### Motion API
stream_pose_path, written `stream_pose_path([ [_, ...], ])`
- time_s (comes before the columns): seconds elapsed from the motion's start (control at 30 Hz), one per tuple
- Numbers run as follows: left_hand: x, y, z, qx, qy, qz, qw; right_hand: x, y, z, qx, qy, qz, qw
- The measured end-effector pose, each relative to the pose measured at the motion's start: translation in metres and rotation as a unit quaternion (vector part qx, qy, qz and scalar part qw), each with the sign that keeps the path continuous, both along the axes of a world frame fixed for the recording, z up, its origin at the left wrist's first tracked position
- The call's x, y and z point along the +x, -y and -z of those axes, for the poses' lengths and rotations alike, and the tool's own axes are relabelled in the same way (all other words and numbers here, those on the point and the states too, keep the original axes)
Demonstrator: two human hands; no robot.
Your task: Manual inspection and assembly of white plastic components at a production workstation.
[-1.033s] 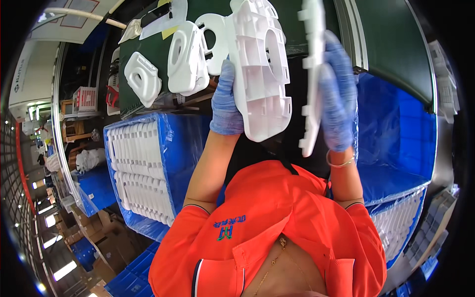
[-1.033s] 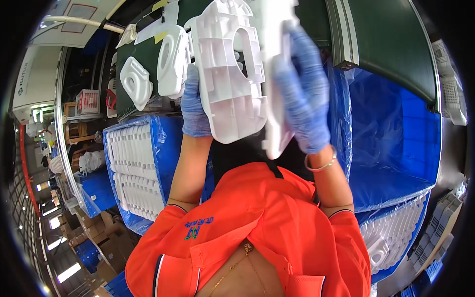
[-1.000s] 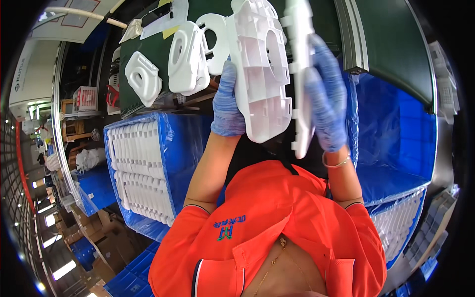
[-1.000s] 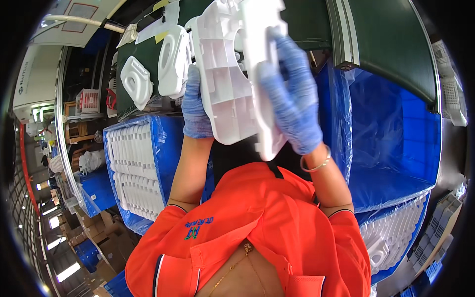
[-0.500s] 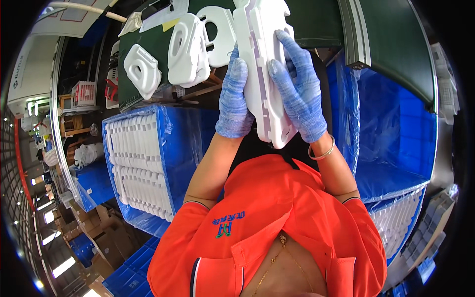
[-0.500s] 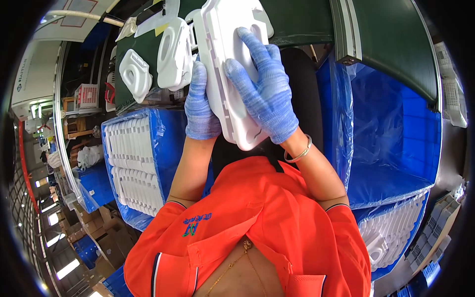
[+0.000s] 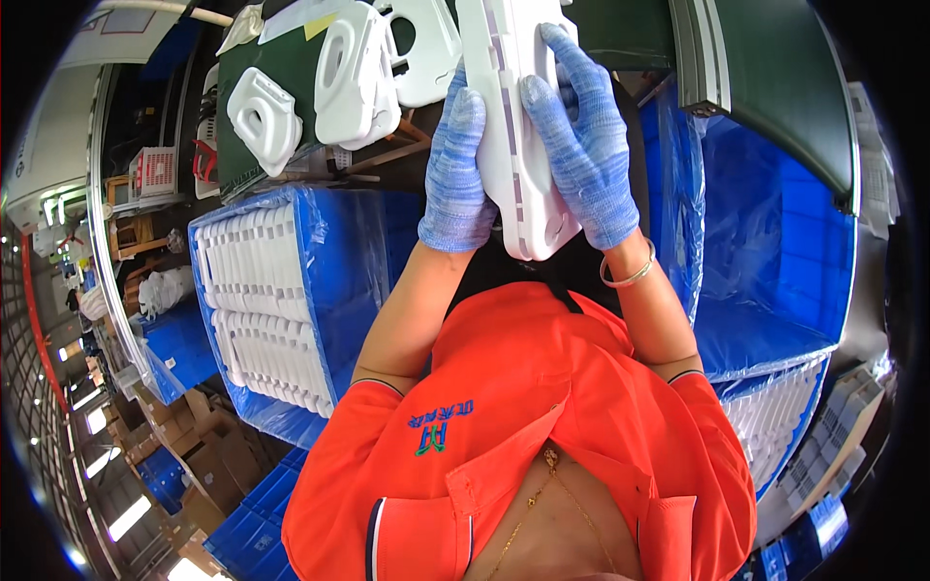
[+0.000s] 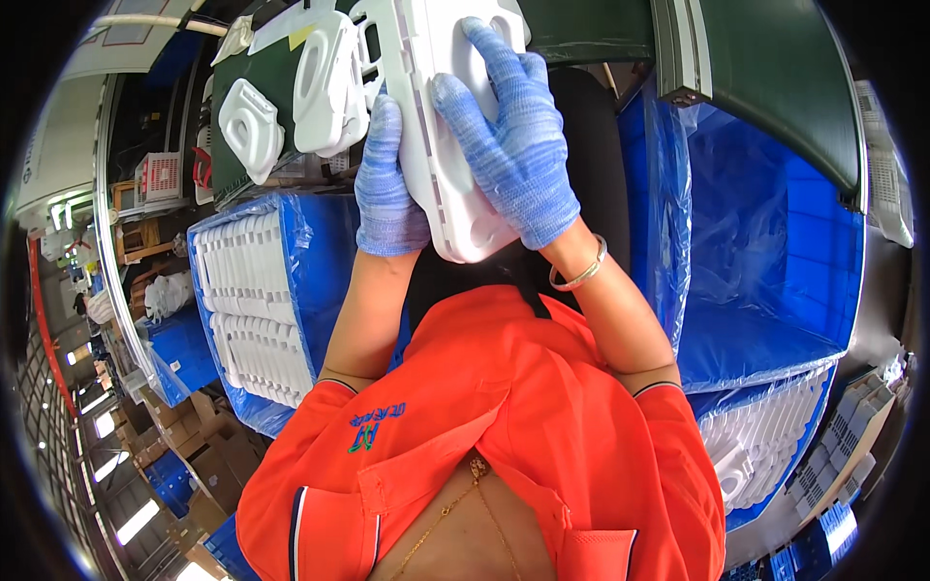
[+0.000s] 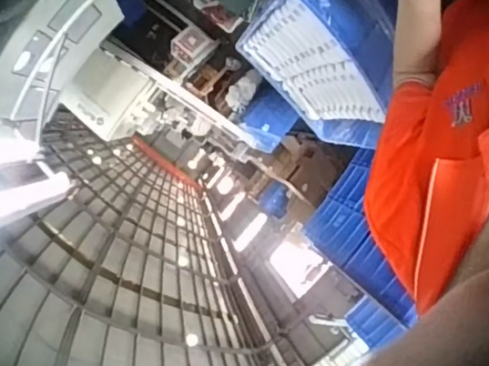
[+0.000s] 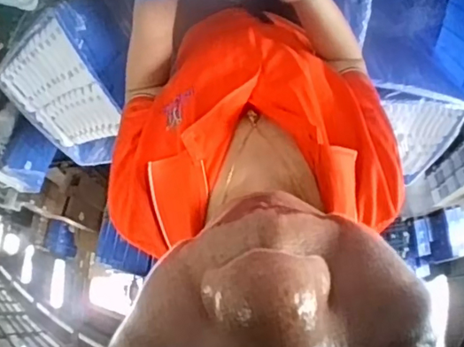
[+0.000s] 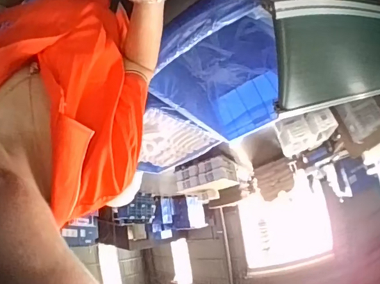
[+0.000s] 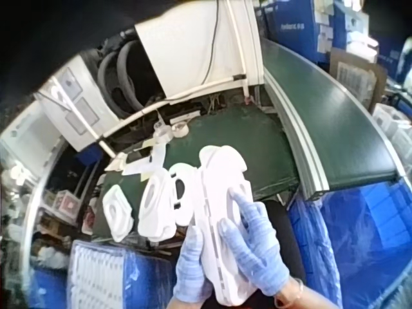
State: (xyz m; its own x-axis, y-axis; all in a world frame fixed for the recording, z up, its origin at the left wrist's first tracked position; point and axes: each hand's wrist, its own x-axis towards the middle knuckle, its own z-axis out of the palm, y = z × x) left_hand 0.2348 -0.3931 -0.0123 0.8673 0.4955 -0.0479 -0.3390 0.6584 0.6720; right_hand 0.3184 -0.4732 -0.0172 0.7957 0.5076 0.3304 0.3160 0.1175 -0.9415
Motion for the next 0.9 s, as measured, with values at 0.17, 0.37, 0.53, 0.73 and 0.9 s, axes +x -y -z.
stream_pose_path([
  [0.17,0.0,-0.001,0.003,0.007,-0.017,-0.013,1.0,-0.002,-0.001,0.004,-0.011,0.06,0.025,0.998],
  [0.37,0.0,-0.002,0.001,0.027,-0.006,0.002,1.0,-0.002,0.001,0.0,-0.042,0.086,0.022,0.995],
  [0.53,0.001,-0.001,0.001,0.047,-0.014,-0.035,0.998,0.0,0.004,-0.006,-0.076,0.09,0.001,0.993],
  [0.73,-0.001,-0.005,-0.001,0.142,-0.037,0.0,0.989,-0.007,0.007,-0.011,-0.126,0.112,0.011,0.986],
  [0.9,0.001,-0.006,0.004,0.135,-0.028,-0.013,0.99,-0.005,0.006,-0.008,-0.118,0.116,0.002,0.986],
])
